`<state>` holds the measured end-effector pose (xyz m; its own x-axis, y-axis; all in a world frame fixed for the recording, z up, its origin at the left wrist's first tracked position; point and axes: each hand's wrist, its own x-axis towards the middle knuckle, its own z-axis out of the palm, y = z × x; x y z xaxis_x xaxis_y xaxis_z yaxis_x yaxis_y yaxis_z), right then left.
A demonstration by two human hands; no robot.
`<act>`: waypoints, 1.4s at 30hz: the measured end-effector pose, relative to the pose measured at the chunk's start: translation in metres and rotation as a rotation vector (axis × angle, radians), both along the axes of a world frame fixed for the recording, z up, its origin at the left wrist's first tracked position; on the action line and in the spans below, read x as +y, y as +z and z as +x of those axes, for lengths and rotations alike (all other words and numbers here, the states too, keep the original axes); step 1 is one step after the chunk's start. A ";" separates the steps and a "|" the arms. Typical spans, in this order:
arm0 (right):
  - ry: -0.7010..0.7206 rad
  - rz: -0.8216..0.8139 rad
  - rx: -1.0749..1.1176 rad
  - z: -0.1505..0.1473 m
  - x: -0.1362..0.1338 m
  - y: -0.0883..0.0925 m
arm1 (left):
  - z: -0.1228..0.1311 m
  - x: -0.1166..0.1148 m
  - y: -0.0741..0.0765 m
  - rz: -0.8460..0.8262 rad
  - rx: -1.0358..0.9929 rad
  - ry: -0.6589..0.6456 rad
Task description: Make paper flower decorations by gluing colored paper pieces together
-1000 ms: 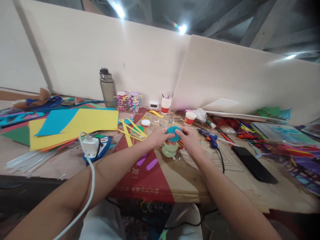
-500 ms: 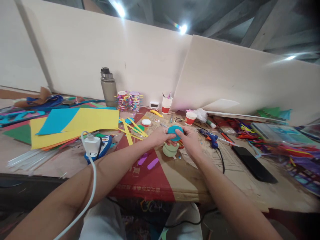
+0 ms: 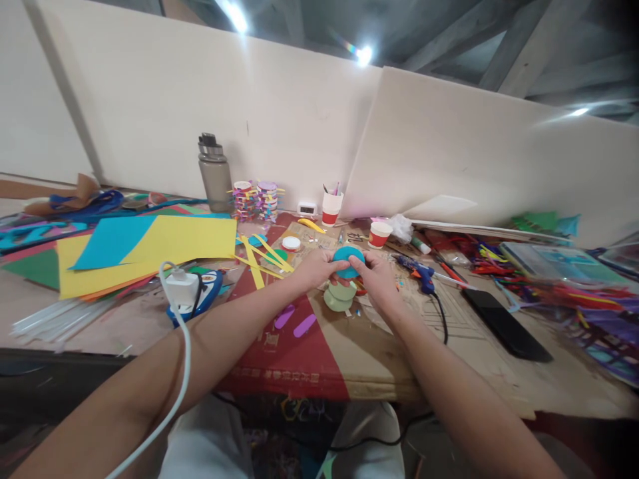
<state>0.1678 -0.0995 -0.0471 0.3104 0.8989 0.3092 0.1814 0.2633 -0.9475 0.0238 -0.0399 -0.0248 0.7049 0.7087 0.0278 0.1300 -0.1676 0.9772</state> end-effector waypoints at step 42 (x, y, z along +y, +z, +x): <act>-0.225 0.208 -0.749 0.005 -0.009 0.006 | -0.004 0.006 -0.005 0.175 -0.255 0.346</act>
<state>0.1728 -0.1087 -0.0406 0.1214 0.7410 0.6605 0.8182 0.3020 -0.4892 0.0199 -0.0339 -0.0295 0.3831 0.8703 0.3095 -0.0331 -0.3219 0.9462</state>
